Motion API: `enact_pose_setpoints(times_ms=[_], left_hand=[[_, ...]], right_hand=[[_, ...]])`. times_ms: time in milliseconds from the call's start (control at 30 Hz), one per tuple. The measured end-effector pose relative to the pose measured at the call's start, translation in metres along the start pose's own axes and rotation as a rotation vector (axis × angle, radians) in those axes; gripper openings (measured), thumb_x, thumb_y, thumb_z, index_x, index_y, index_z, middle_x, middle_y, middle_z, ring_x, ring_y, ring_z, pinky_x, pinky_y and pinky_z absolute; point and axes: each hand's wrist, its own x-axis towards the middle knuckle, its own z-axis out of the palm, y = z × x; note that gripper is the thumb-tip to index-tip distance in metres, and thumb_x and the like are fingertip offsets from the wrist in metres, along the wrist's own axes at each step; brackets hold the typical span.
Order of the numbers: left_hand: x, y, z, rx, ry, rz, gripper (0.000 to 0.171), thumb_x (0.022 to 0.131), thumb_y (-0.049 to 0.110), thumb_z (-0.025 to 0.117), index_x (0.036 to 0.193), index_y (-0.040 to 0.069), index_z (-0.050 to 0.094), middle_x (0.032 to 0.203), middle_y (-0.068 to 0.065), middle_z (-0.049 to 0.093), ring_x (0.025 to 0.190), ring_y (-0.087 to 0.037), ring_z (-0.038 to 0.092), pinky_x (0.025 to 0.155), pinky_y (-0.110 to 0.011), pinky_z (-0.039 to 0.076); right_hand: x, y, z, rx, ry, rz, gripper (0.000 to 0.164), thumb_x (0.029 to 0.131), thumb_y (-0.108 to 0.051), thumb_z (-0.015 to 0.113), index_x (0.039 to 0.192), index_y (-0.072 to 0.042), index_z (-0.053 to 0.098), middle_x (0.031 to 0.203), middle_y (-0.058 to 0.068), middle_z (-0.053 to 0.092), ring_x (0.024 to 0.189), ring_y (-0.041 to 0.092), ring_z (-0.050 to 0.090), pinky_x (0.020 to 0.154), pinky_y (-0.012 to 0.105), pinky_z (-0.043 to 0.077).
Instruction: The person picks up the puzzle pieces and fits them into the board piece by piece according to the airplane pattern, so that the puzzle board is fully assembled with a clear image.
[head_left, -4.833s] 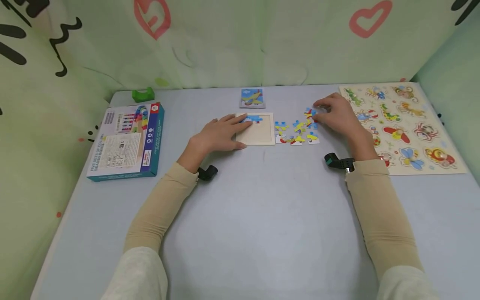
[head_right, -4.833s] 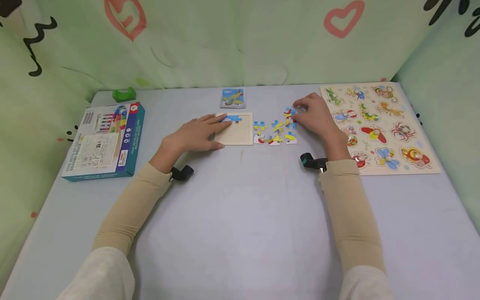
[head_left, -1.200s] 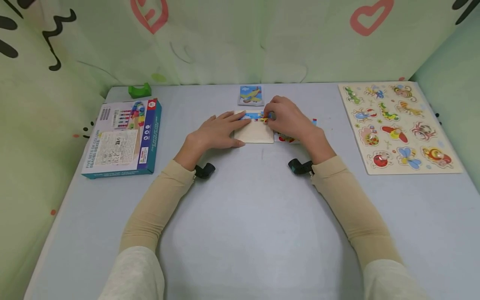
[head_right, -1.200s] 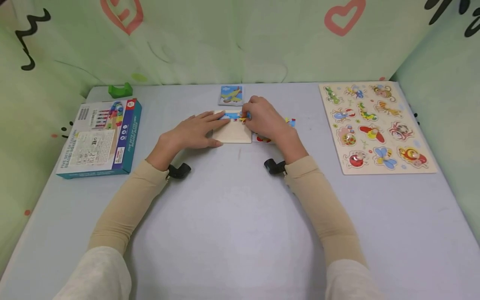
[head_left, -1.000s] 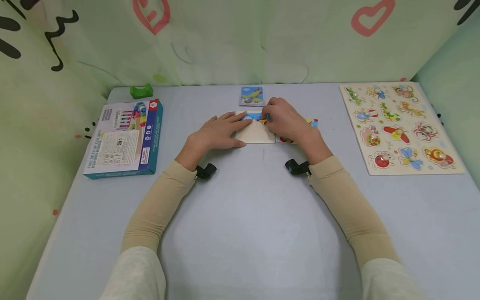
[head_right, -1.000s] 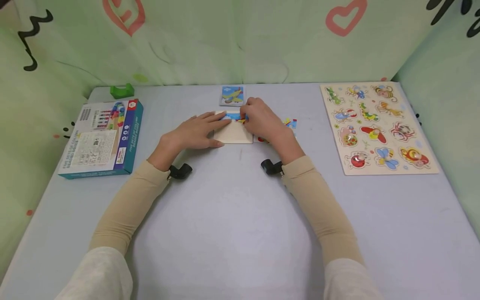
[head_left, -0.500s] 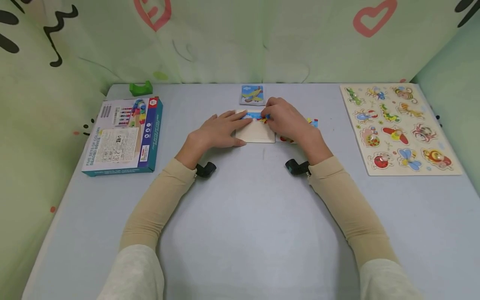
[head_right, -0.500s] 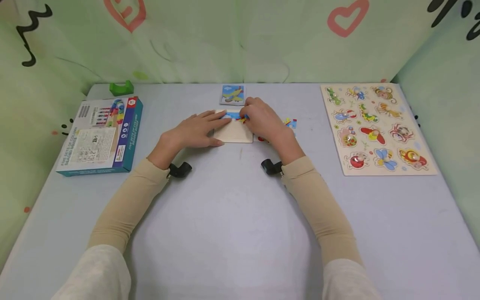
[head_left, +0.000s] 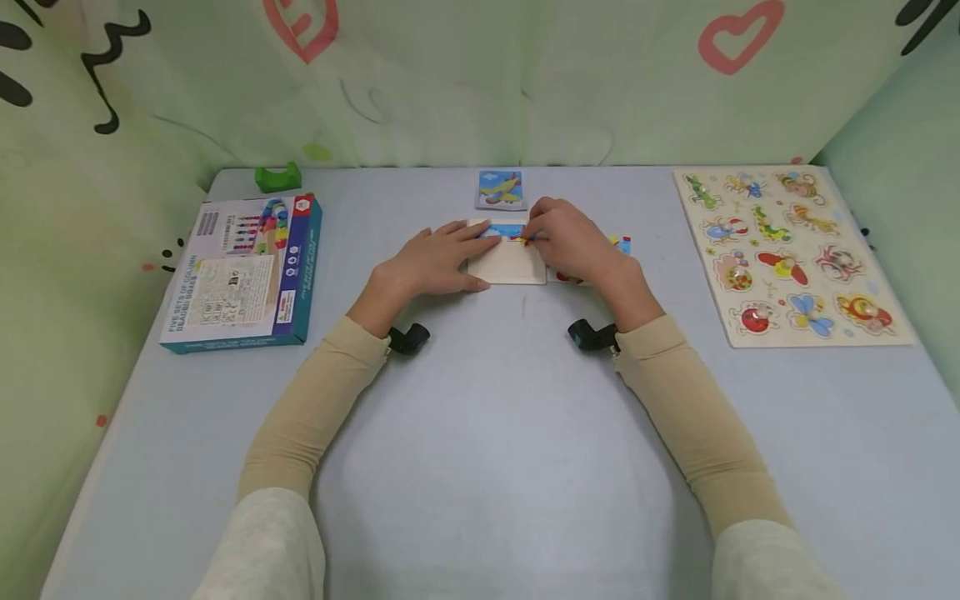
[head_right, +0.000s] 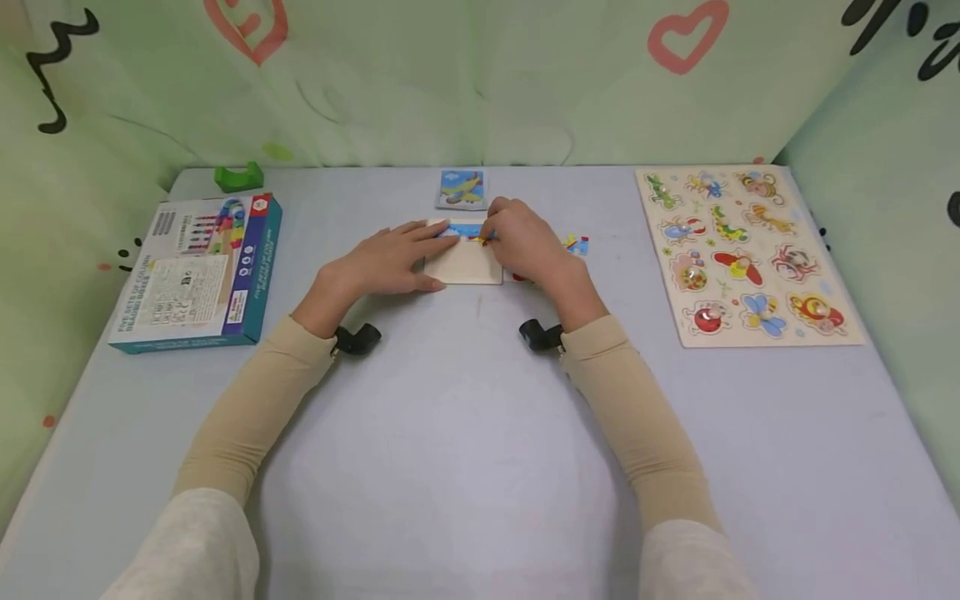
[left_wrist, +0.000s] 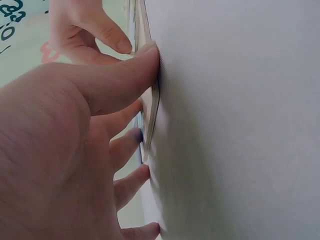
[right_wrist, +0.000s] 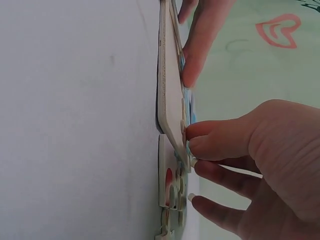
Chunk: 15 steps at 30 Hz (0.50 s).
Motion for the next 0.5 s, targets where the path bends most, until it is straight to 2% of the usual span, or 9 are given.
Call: enact_pose_setpoints(times_ms=[167, 300, 500], left_hand=[[0.000, -0.009, -0.002, -0.026, 0.000, 0.031, 0.081, 0.094, 0.053, 0.061, 0.160, 0.028, 0.021, 0.169, 0.008, 0.011, 0.157, -0.024, 0.008, 0.125, -0.053, 0.017], [-0.002, -0.016, -0.004, -0.072, -0.001, 0.030, 0.082, 0.092, 0.047, 0.068, 0.159, 0.022, 0.027, 0.168, 0.008, 0.017, 0.157, -0.024, 0.011, 0.126, -0.045, 0.019], [-0.002, -0.018, -0.003, -0.086, 0.025, 0.028, 0.081, 0.091, 0.048, 0.068, 0.158, 0.022, 0.029, 0.167, 0.009, 0.019, 0.156, -0.024, 0.014, 0.125, -0.047, 0.022]], right_hand=[[-0.005, -0.002, 0.005, -0.007, 0.019, -0.008, 0.031, 0.092, 0.005, 0.050, 0.113, 0.003, 0.073, 0.124, 0.020, 0.058, 0.109, 0.037, 0.052, 0.095, 0.048, 0.048], [-0.007, -0.003, 0.007, -0.022, 0.030, -0.003, 0.032, 0.092, 0.005, 0.050, 0.114, 0.001, 0.073, 0.124, 0.019, 0.057, 0.108, 0.037, 0.051, 0.094, 0.047, 0.047], [-0.009, -0.002, 0.002, -0.021, 0.012, 0.000, 0.030, 0.094, 0.002, 0.052, 0.116, 0.000, 0.073, 0.127, 0.017, 0.056, 0.111, 0.038, 0.050, 0.097, 0.048, 0.046]])
